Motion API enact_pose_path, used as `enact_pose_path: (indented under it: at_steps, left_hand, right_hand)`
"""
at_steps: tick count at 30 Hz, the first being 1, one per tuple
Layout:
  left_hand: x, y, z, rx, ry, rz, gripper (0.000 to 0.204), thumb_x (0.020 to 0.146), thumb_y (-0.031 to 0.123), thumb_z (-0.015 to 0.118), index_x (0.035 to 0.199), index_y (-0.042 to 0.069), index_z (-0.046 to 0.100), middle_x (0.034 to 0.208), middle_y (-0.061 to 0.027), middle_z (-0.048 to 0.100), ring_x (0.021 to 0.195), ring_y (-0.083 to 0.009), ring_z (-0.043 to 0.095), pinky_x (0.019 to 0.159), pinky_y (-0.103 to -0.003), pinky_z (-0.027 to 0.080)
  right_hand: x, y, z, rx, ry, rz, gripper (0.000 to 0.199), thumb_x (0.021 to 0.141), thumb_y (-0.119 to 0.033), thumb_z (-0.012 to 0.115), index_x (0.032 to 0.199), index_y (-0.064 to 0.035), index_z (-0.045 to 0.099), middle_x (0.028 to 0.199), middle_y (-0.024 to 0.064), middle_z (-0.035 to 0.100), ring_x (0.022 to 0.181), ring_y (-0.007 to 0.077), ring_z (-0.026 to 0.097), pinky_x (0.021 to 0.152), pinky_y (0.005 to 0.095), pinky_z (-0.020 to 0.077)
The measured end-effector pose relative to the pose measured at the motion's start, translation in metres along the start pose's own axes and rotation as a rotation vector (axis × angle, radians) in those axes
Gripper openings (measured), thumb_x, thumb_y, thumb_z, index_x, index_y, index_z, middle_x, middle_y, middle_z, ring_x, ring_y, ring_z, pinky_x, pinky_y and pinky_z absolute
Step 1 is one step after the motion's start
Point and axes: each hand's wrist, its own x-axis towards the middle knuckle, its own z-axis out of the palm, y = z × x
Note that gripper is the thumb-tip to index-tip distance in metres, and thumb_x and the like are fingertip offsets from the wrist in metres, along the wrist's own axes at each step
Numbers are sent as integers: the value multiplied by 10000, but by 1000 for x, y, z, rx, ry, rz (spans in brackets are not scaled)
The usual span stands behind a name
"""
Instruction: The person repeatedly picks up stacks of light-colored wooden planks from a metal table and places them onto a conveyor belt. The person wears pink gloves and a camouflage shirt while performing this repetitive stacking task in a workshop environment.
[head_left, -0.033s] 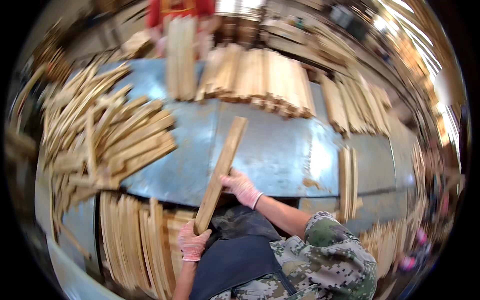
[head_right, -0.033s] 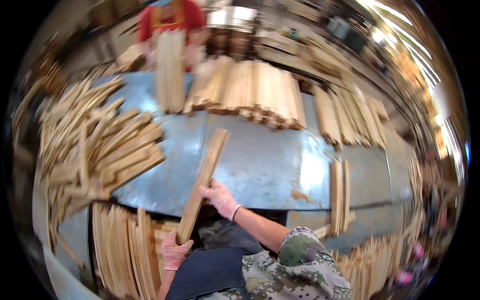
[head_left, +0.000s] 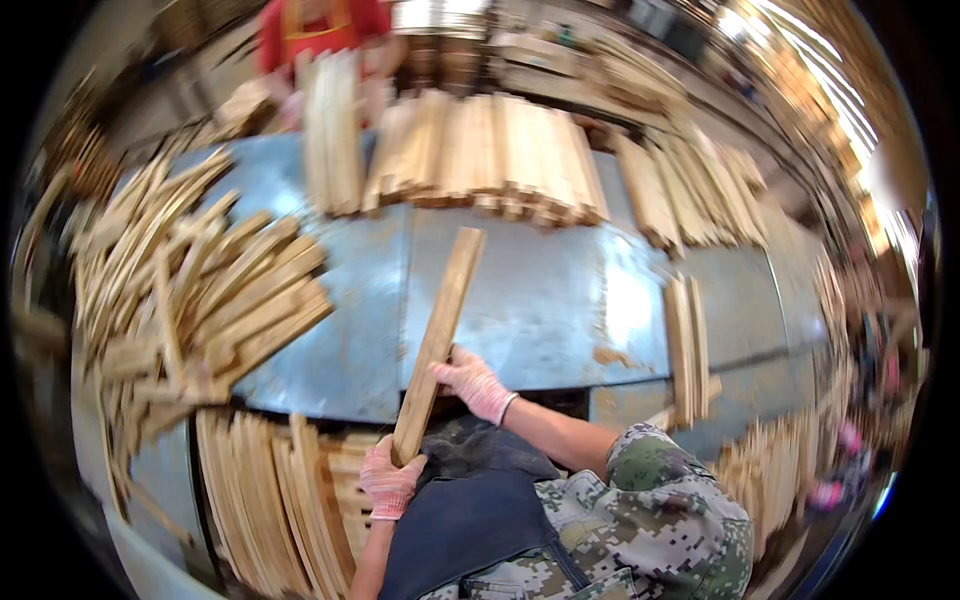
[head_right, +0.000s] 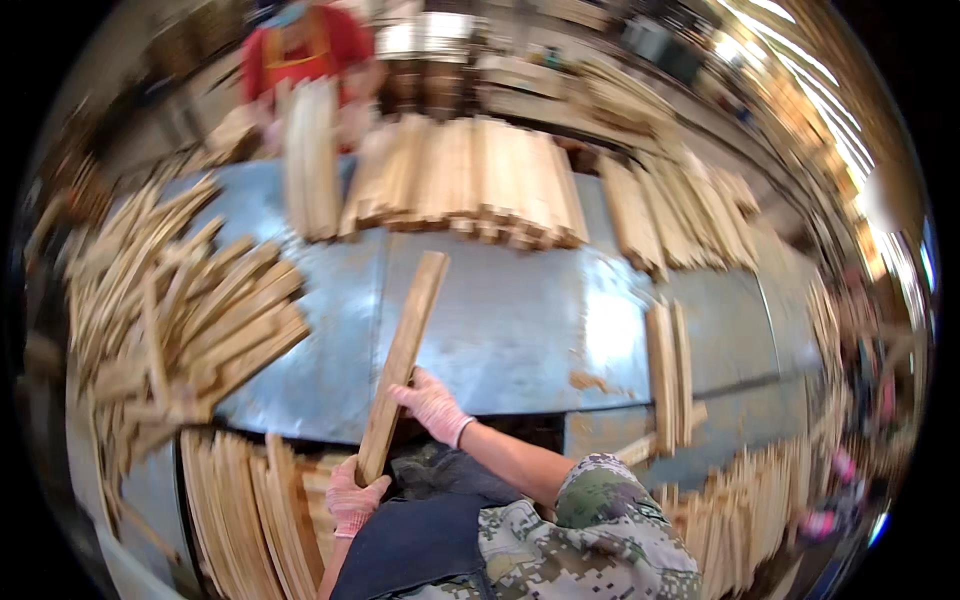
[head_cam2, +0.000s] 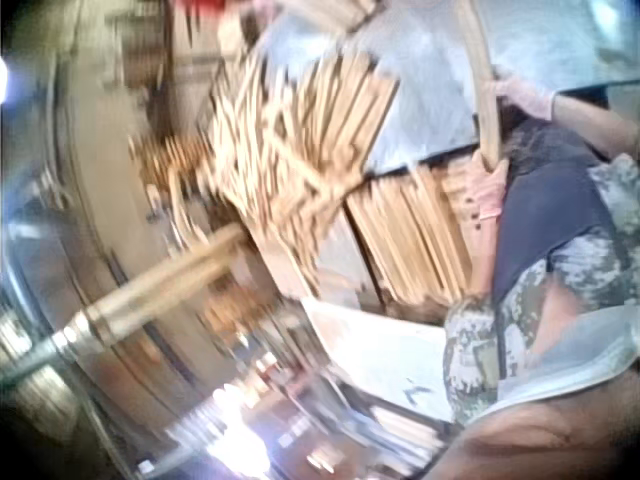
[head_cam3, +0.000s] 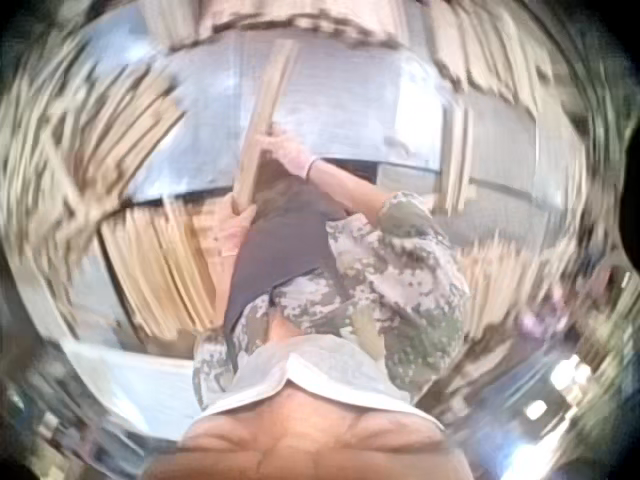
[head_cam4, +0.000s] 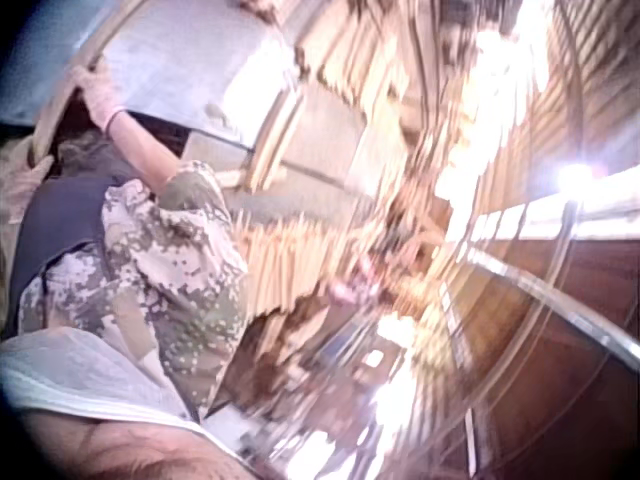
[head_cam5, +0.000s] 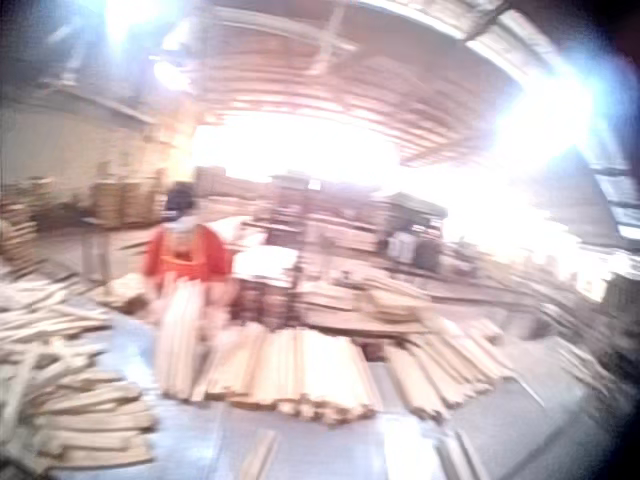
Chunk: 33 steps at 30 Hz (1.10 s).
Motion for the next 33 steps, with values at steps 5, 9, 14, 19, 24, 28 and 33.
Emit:
enact_pose_path:
  at_steps: [5,9,14,19,24,28,33]
  left_hand:
    - [87,98,98,-71,-774,210,723,844,486,875,1356,10,690,1264,-214,736,1090,-379,719,969,-458,564]
    - [119,131,175,36,-999,155,766,945,518,784,1490,6,616,1347,-220,725,1177,-345,722,1041,-418,548]
    - [156,181,231,159,-1100,62,732,954,509,763,1461,-4,638,1313,-245,742,1238,-358,710,1063,-419,536]
    - [188,206,260,291,-1108,45,726,956,509,749,1458,-5,641,1333,-241,737,1256,-364,704,1086,-426,528]
    - [210,226,298,210,-1143,-55,715,984,513,710,1487,12,624,1448,-219,684,1345,-352,654,1147,-411,488]
    - [242,235,317,162,-1140,-128,758,987,546,704,1500,-3,603,1478,-209,668,1370,-360,633,1163,-413,475]
    - [327,237,330,90,-830,-189,807,988,566,703,1505,-41,576,1503,-256,631,1398,-386,604,1173,-429,466]
  right_hand:
    - [-14,-2,-163,-308,547,-186,425,967,-276,644,1302,-15,649,1086,209,735,1000,347,711,904,441,578]
    - [-68,-32,-309,-768,867,-23,391,932,-289,619,1231,-42,672,1080,272,732,1024,429,716,899,503,565]
    - [-138,-12,-531,-1110,1157,448,311,934,-158,586,1208,-62,700,1119,259,755,1037,452,744,881,540,609]
    - [-179,43,-620,-1096,1149,680,403,948,-209,639,1325,-66,616,1255,221,729,1165,438,702,997,545,555]
    - [-188,22,-604,-975,1269,604,668,904,-239,764,1504,-68,527,1362,236,658,1278,421,630,1041,530,526]
    - [-171,28,-606,-943,1377,444,820,869,-196,817,1598,-75,462,1346,231,663,1271,428,621,1047,528,521]
    - [-74,-24,-574,-893,1078,88,774,903,-249,801,1597,-85,500,1369,208,663,1202,401,666,1048,474,536]
